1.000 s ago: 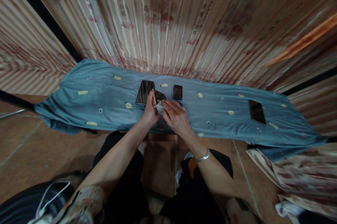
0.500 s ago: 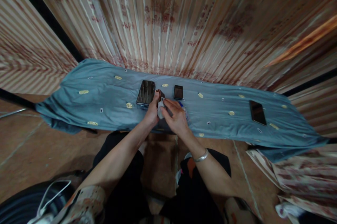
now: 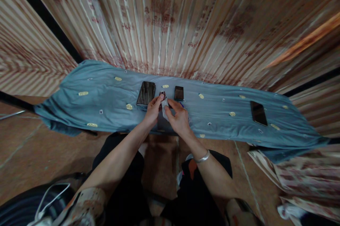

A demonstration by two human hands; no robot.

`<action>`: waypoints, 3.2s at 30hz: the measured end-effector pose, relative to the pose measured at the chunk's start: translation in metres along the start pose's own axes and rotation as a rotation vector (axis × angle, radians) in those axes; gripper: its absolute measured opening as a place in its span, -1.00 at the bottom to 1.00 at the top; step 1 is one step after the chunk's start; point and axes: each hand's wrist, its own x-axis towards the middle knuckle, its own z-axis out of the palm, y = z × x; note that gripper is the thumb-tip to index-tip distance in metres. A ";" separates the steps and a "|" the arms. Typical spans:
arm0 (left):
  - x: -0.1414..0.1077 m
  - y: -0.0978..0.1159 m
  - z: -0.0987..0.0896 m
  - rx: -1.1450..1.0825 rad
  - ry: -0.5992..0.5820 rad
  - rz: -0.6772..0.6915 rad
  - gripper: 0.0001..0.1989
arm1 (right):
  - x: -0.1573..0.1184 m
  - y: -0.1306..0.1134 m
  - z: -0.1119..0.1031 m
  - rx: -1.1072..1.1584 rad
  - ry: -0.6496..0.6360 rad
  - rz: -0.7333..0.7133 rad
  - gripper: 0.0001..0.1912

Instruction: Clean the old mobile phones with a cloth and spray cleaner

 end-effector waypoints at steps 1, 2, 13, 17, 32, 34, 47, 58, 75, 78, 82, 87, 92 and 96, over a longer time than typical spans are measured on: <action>0.000 0.001 0.000 0.009 0.000 0.003 -0.72 | 0.000 0.000 0.000 -0.004 0.001 -0.005 -0.66; 0.000 0.001 0.000 0.019 -0.004 0.011 -0.72 | 0.000 0.001 0.000 -0.009 0.004 -0.004 -0.67; -0.007 -0.011 0.003 0.067 -0.037 0.072 -0.78 | 0.003 0.010 -0.004 0.077 0.055 0.075 -0.64; -0.008 -0.011 0.001 0.081 -0.067 0.072 -0.82 | 0.003 0.013 -0.003 0.114 0.060 0.108 -0.64; -0.020 -0.005 0.000 0.146 -0.108 -0.078 -0.76 | 0.008 0.019 -0.007 0.058 0.064 0.041 -0.56; -0.020 -0.004 -0.001 0.119 -0.100 -0.098 -0.73 | 0.007 0.024 -0.004 0.056 0.041 0.073 -0.56; -0.019 0.012 0.006 -0.142 -0.024 -0.184 -0.79 | 0.002 0.025 0.012 0.089 0.057 0.146 -0.57; -0.012 0.020 0.004 -0.183 0.087 -0.178 -0.74 | -0.007 0.016 0.016 -0.037 -0.042 0.042 -0.58; -0.001 0.017 -0.003 -0.273 0.119 -0.218 -0.60 | -0.016 -0.004 0.013 -0.299 -0.074 -0.292 -0.59; -0.005 0.012 0.001 -0.303 0.105 -0.243 -0.62 | -0.015 -0.007 0.013 -0.304 -0.067 -0.315 -0.61; -0.008 0.007 0.006 -0.319 0.099 -0.255 -0.59 | -0.013 -0.007 0.013 -0.289 -0.093 -0.319 -0.62; -0.007 0.011 0.007 -0.336 0.090 -0.267 -0.60 | -0.011 -0.001 0.010 -0.271 -0.113 -0.309 -0.61; -0.003 0.020 0.001 -0.304 0.132 -0.316 -0.56 | -0.008 0.006 0.008 -0.279 -0.108 -0.311 -0.61; -0.006 0.020 -0.001 -0.287 0.135 -0.320 -0.57 | -0.010 0.004 0.010 -0.286 -0.087 -0.313 -0.60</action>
